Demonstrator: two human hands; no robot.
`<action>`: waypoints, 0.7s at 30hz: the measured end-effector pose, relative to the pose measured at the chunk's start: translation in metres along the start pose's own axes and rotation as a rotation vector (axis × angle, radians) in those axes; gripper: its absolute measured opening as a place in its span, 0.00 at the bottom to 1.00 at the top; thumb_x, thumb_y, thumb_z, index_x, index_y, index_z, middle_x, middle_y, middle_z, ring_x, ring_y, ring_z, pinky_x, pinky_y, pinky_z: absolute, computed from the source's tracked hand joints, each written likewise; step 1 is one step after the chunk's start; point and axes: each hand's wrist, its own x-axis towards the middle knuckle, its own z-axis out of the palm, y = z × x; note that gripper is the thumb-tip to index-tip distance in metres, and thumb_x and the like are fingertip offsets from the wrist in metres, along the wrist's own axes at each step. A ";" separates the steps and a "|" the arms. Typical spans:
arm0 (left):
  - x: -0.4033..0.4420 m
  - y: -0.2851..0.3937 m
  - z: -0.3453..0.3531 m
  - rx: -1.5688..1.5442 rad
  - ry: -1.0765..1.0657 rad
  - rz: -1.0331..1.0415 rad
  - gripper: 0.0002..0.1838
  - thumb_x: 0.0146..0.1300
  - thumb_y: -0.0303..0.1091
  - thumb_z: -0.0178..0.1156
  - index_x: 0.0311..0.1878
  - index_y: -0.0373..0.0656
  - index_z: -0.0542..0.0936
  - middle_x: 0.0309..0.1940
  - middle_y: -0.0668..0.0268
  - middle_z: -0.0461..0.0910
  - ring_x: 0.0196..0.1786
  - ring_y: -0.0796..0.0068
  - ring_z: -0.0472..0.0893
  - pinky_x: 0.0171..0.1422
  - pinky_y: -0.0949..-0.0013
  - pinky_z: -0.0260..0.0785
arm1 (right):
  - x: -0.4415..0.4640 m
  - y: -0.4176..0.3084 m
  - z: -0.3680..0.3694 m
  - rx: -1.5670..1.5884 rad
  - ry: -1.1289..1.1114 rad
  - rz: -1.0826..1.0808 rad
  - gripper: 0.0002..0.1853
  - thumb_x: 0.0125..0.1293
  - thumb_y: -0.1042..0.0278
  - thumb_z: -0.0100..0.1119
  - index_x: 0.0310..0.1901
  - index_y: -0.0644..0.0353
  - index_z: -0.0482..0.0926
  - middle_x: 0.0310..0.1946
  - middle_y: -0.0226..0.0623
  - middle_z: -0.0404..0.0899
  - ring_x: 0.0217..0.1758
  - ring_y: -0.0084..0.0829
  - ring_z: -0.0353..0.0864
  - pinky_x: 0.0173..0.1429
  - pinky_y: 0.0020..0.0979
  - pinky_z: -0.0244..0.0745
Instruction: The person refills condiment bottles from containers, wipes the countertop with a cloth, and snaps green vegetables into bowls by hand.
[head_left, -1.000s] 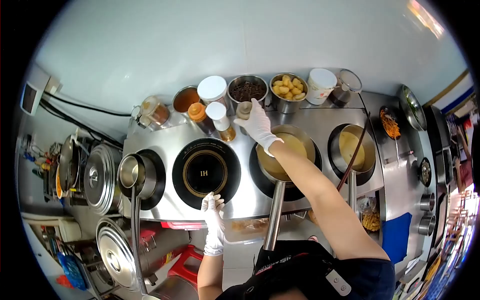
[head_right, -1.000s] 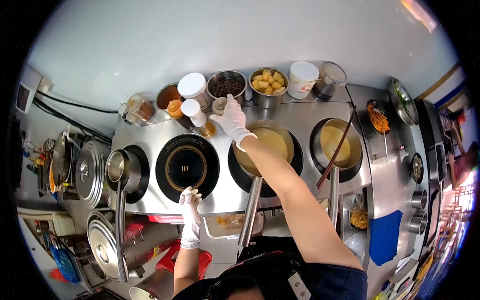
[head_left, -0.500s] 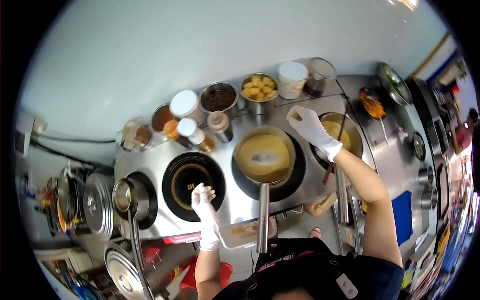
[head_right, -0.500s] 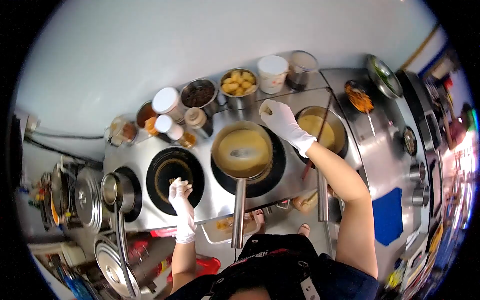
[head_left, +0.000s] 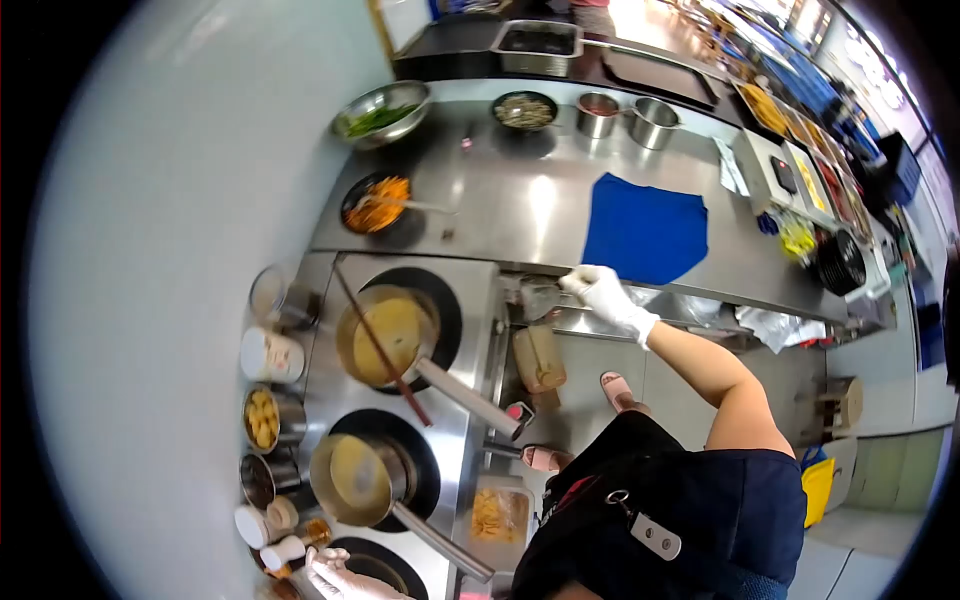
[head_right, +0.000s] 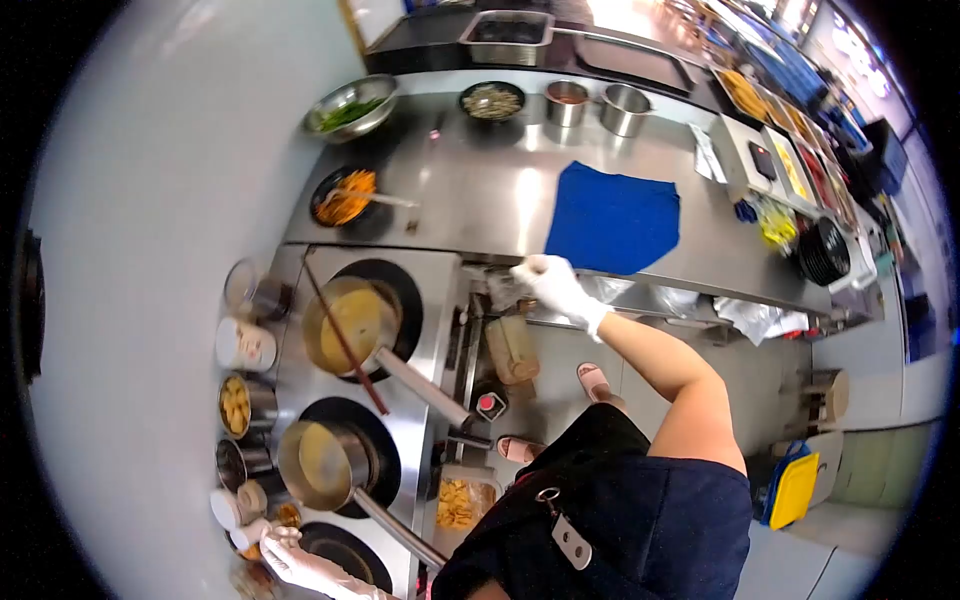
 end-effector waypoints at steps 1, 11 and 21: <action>-0.012 0.030 0.021 0.026 -0.010 0.016 0.15 0.69 0.35 0.50 0.45 0.33 0.81 0.35 0.59 0.79 0.34 0.69 0.77 0.38 0.69 0.72 | 0.008 0.041 -0.030 -0.124 0.120 0.025 0.11 0.66 0.64 0.58 0.30 0.63 0.79 0.21 0.35 0.77 0.26 0.25 0.76 0.36 0.30 0.74; -0.189 0.083 0.252 0.044 -1.038 0.207 0.09 0.62 0.23 0.60 0.45 0.36 0.80 0.39 0.61 0.82 0.40 0.74 0.80 0.47 0.72 0.72 | 0.072 0.257 -0.283 -0.523 0.640 0.383 0.30 0.58 0.64 0.63 0.62 0.59 0.69 0.57 0.51 0.73 0.57 0.50 0.77 0.62 0.41 0.72; -0.361 -0.044 0.506 0.548 -1.295 0.884 0.38 0.65 0.49 0.57 0.73 0.40 0.59 0.74 0.44 0.51 0.75 0.42 0.53 0.76 0.46 0.46 | 0.125 0.238 -0.311 -0.977 0.270 0.013 0.16 0.56 0.65 0.63 0.46 0.60 0.80 0.49 0.46 0.76 0.55 0.48 0.74 0.58 0.46 0.71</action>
